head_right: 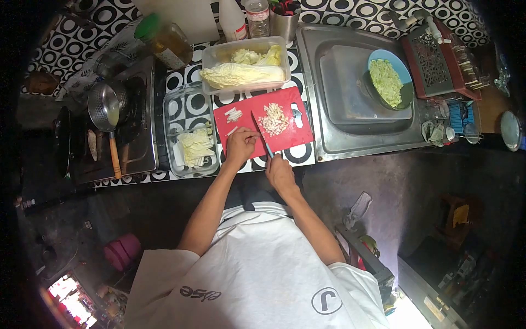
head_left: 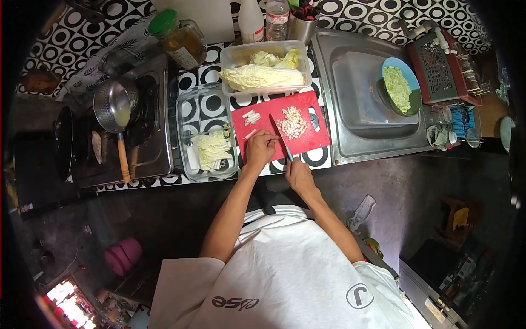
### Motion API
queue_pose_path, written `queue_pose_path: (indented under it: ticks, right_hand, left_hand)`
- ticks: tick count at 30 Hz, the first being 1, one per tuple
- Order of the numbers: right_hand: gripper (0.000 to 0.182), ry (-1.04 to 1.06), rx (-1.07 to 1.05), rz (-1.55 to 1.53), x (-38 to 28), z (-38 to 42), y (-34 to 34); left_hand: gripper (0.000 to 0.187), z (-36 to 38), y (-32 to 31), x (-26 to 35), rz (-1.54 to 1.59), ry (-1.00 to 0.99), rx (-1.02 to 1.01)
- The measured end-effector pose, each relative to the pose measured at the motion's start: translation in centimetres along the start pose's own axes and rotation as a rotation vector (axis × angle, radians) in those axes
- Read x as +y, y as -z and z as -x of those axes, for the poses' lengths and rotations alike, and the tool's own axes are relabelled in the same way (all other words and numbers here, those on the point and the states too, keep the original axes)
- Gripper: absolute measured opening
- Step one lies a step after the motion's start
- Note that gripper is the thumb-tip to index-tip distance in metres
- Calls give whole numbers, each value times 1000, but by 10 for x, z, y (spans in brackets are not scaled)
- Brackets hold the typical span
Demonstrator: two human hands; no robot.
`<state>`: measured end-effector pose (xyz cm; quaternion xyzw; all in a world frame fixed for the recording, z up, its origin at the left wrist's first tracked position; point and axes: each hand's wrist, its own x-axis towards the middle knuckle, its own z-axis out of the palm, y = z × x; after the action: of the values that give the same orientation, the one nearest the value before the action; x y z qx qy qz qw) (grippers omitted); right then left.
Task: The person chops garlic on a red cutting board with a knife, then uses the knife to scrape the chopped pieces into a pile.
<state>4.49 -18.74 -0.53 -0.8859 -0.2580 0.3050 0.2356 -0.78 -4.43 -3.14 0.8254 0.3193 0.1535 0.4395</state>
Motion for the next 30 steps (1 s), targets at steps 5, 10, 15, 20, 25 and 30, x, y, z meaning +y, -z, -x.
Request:
queue_pose_path:
  ticks: [5,10,15,20,25,30]
  right_hand:
    - [34,18,-22,19,-9,-13,4]
    - [35,62,-4,5,-8,-25,4]
    - [37,34,-92,38,-18,-10,23]
    - [38,-48,-125,3,-12,15,22]
    - [38,-64,-88,-15,-2,19,5]
    - [35,-16,-26,6,2,6,-2]
  left_hand:
    - [16,0,1,1,9,13,6]
    - [15,0,1,-1,23,-6,11]
    - [13,-1,1,1,33,49,22]
    - [13,-2,-1,-6,13,-6,28]
    - [13,-2,0,-6,-5,-10,17]
    - [13,-1,1,-4,13,-17,12]
